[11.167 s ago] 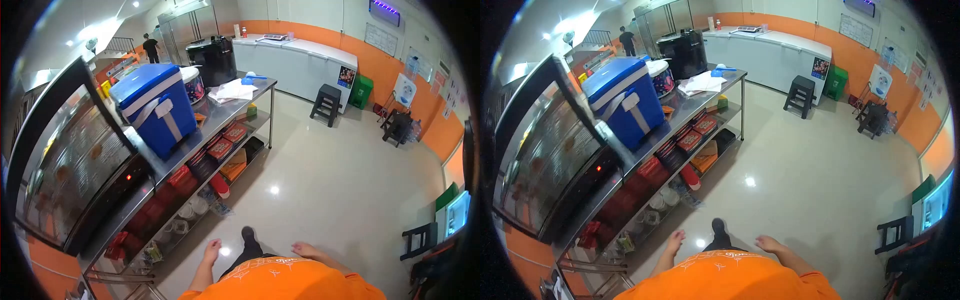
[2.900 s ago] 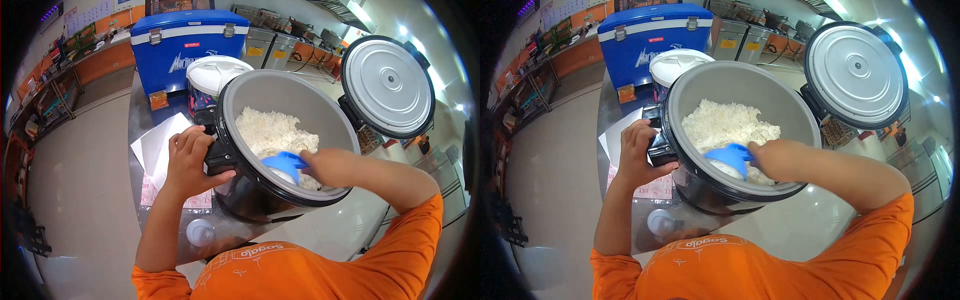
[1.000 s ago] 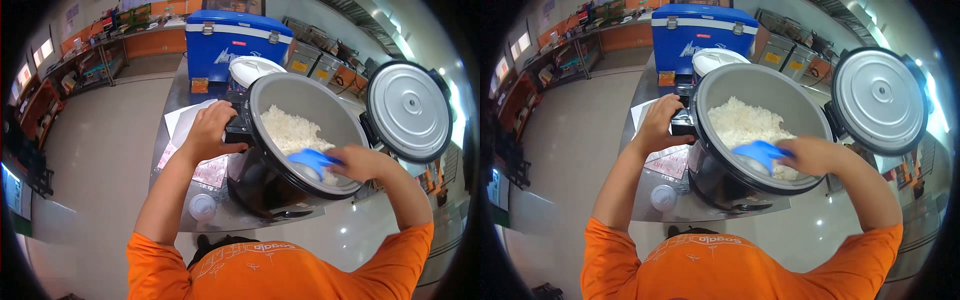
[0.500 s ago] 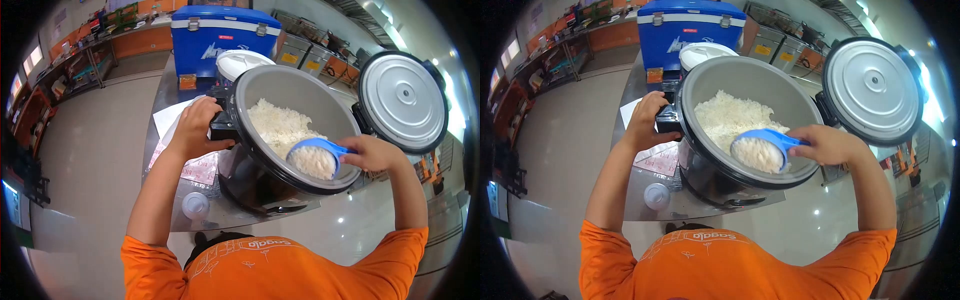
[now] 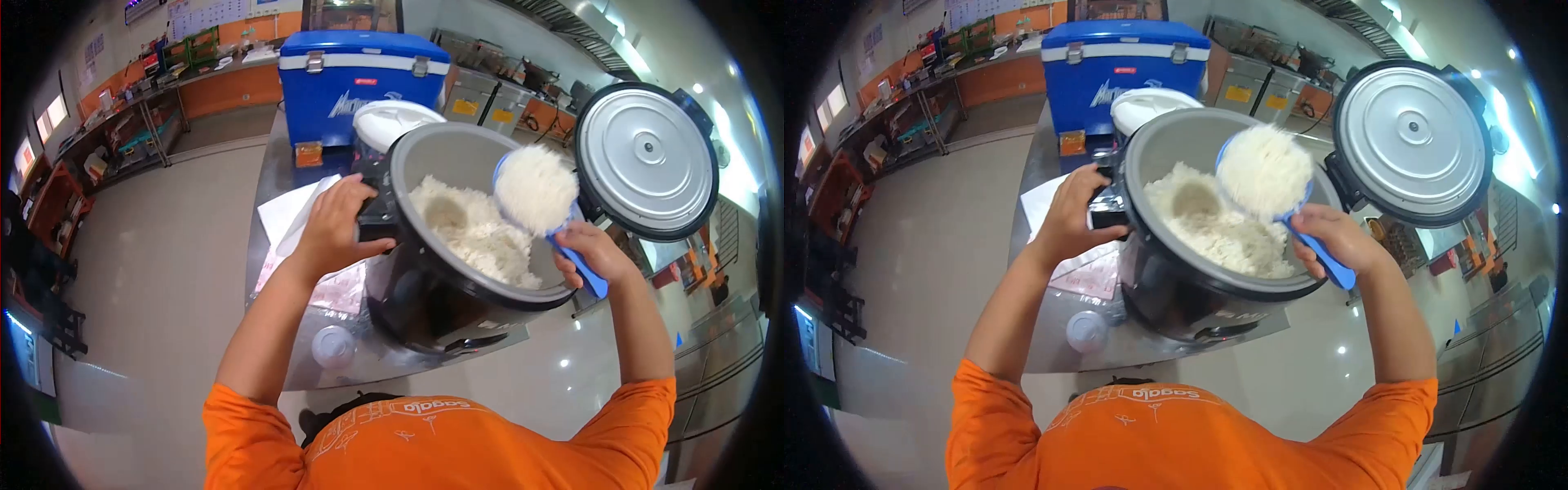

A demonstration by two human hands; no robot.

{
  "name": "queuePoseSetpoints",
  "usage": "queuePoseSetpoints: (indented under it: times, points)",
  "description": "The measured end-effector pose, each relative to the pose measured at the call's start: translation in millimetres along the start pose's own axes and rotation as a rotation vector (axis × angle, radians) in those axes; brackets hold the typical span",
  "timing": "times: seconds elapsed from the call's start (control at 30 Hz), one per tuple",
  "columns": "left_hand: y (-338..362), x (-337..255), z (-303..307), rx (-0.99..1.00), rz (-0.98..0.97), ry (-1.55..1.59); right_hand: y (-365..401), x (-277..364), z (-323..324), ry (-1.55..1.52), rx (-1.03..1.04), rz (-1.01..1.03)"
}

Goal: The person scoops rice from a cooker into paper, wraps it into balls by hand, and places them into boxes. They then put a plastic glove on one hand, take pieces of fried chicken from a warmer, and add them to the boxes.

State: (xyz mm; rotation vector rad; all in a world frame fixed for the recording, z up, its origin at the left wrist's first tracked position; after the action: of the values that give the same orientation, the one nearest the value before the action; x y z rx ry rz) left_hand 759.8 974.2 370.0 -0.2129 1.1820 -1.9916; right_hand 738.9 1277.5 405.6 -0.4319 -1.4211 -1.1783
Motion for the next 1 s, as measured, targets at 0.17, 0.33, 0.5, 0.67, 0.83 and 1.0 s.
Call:
queuePoseSetpoints:
  times: [0.17, 0.33, 0.5, 0.67, 0.83, 1.0]
  points:
    - [48.6, 43.7, 48.5, -0.098, 0.034, 0.054, 35.1, 16.1, -74.4, -0.306, -0.198, 0.207]
    - [172.8, 161.7, 88.0, 0.119, 0.446, -0.193, 44.5, -14.4, -193.1, -0.564, -0.061, 0.157]
    - [268.6, 168.9, 119.3, 0.479, 0.281, -0.169, 7.7, -74.6, -330.3, -0.829, -0.1, 0.035]
    - [285.4, 143.6, 132.6, 0.715, 0.086, -0.027, -50.1, -110.0, -394.4, -0.92, -0.222, 0.028]
    - [242.4, 137.6, 115.4, 0.595, -0.237, -0.084, -69.1, -140.8, -417.3, -0.971, -0.375, 0.008]
    - [191.6, 167.3, 90.4, 0.507, -0.347, -0.164, -95.4, -155.2, -420.8, -1.0, -0.482, 0.008]
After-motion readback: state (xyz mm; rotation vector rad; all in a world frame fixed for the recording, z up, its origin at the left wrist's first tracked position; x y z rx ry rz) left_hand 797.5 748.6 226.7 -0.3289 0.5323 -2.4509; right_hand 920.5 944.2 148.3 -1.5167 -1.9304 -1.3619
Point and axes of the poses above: each hand's wrist, its own y-axis away from the middle knuckle, its own z-axis out of the back of the hand, x = y × z, the point moved 9 cm from there along -y, towards the middle knuckle, and after that the axes turned 2 degrees about -z, right-handed, at the moved point
